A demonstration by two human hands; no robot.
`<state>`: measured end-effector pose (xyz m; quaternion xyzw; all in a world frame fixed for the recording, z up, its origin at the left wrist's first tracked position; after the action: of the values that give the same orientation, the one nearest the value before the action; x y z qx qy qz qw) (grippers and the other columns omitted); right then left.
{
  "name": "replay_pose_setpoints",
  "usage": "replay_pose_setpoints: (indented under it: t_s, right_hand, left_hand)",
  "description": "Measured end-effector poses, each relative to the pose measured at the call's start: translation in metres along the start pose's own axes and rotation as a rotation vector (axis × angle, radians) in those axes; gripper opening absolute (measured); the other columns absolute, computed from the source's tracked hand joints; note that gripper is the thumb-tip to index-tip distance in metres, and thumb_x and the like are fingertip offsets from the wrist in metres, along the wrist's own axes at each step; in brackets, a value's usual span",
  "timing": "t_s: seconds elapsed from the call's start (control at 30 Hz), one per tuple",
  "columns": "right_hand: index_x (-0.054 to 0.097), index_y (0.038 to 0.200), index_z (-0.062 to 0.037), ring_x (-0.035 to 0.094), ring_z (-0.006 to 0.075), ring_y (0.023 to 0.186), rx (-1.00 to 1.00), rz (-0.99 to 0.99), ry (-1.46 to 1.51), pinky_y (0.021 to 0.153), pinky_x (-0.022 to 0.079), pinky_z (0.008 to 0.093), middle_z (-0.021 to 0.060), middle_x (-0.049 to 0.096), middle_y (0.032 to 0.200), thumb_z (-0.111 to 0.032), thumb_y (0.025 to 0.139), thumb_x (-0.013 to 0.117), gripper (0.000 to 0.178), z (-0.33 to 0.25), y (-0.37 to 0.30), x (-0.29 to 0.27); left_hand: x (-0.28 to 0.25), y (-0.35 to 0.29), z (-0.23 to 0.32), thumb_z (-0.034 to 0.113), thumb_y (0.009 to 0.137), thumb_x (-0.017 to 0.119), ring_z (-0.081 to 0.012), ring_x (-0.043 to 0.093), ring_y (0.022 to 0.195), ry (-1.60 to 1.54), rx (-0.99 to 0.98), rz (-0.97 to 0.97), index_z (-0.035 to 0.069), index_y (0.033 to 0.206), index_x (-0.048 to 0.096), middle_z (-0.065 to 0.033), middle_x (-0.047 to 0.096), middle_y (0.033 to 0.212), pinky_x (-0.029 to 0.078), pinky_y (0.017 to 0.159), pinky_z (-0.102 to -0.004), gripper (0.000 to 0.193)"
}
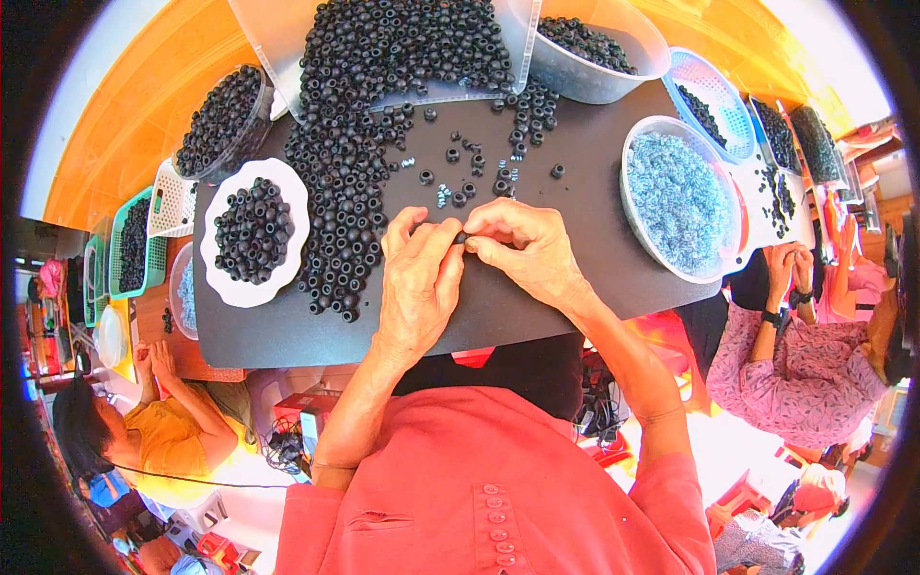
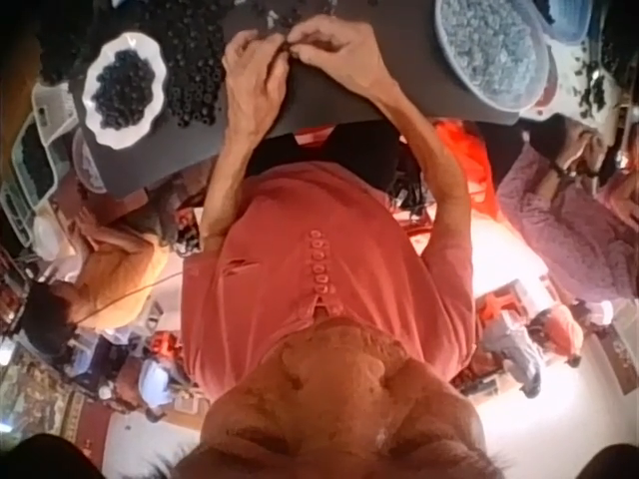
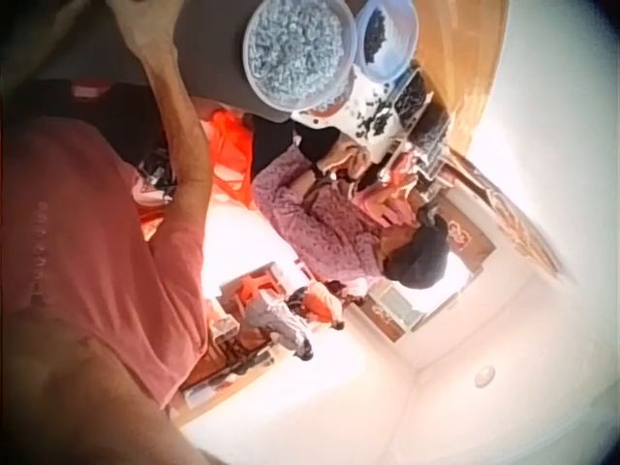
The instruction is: The person picks up small springs and black plastic rings from the table and inserts the springs into the center holes of the rings by hand.
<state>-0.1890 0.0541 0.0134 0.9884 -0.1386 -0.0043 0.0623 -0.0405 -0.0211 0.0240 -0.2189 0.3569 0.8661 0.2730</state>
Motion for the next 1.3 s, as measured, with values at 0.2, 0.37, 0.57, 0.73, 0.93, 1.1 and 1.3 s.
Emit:
replay_pose_setpoints:
  t_s: [0.2, 0.37, 0.57, 0.73, 0.93, 1.1, 1.3]
  right_hand:
    - [0.065, 0.095, 0.0006, 0.06, 0.008, 0.08, -0.057, 0.016, -0.194, 0.072, 0.049, 0.0222, 0.0016, 0.065, 0.088, 0.002, 0.082, 0.067, 0.013, -0.008, 0.0, -0.001]
    - [0.065, 0.093, -0.0001, 0.058, 0.0061, 0.077, -0.029, 0.053, -0.097, 0.069, 0.048, 0.0215, 0.0001, 0.065, 0.085, 0.001, 0.082, 0.067, 0.011, -0.006, 0.0, -0.001]
    - [0.062, 0.088, 0.0005, 0.057, 0.0046, 0.077, 0.003, 0.055, -0.13, 0.069, 0.048, 0.0204, -0.001, 0.062, 0.083, 0.004, 0.081, 0.064, 0.008, -0.006, 0.0, -0.001]
    - [0.061, 0.084, 0.0011, 0.063, 0.0072, 0.07, 0.004, 0.112, -0.073, 0.065, 0.051, 0.0227, 0.0024, 0.064, 0.077, 0.0, 0.077, 0.066, 0.009, 0.0, 0.0, -0.003]
    - [0.06, 0.089, 0.0013, 0.059, 0.0064, 0.073, -0.123, 0.087, -0.136, 0.066, 0.049, 0.0212, 0.001, 0.061, 0.082, 0.009, 0.077, 0.065, 0.014, -0.008, -0.001, 0.005]
    - [0.059, 0.086, 0.0006, 0.056, 0.005, 0.071, -0.129, 0.087, -0.218, 0.063, 0.047, 0.0204, -0.0001, 0.059, 0.078, 0.009, 0.076, 0.064, 0.013, -0.011, 0.0, 0.005]
    - [0.056, 0.082, -0.0006, 0.052, 0.0029, 0.067, -0.127, 0.078, -0.246, 0.059, 0.043, 0.0189, -0.0022, 0.056, 0.072, 0.01, 0.074, 0.061, 0.014, -0.011, -0.001, 0.004]
  left_hand:
    - [-0.002, 0.0, -0.002, -0.001, 0.078, 0.064, -0.0333, 0.053, 0.098, 0.035, 0.058, -0.015, 0.0, 0.103, 0.063, -0.011, 0.063, 0.088, 0.035, 0.098, -0.0456, 0.025]
    - [-0.002, 0.003, 0.001, -0.002, 0.077, 0.064, -0.0317, 0.054, 0.098, 0.04, 0.068, -0.004, 0.0, 0.102, 0.064, -0.0105, 0.063, 0.088, 0.035, 0.099, -0.0457, 0.025]
    - [-0.001, 0.001, 0.001, -0.001, 0.077, 0.065, -0.0308, 0.052, 0.102, 0.085, 0.071, -0.027, 0.003, 0.102, 0.064, -0.0099, 0.062, 0.092, 0.033, 0.1, -0.0465, 0.025]
    - [-0.002, 0.003, 0.001, 0.0, 0.078, 0.065, -0.0291, 0.053, 0.102, 0.104, 0.08, 0.006, 0.003, 0.101, 0.064, -0.0096, 0.061, 0.095, 0.032, 0.102, -0.0466, 0.023]
    - [-0.003, 0.005, 0.002, 0.0, 0.079, 0.064, -0.0247, 0.056, 0.094, 0.011, 0.062, -0.006, 0.002, 0.099, 0.064, -0.0098, 0.061, 0.094, 0.031, 0.102, -0.0469, 0.02]
    - [-0.003, 0.003, 0.002, 0.001, 0.078, 0.065, -0.0285, 0.054, 0.1, 0.025, 0.047, -0.018, 0.003, 0.099, 0.064, -0.0104, 0.06, 0.096, 0.031, 0.101, -0.0473, 0.021]
    - [-0.003, 0.003, 0.002, 0.002, 0.078, 0.065, -0.0327, 0.049, 0.106, 0.058, 0.039, -0.051, 0.005, 0.1, 0.064, -0.0115, 0.058, 0.101, 0.031, 0.101, -0.0483, 0.022]
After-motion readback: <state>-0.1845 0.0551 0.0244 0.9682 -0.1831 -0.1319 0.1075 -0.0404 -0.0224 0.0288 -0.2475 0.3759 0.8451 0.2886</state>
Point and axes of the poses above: each hand's wrist, its own y-axis towards the middle knuckle, its own x-axis out of the palm, z = x × y, the point moved 1 cm from there along y, towards the middle knuckle
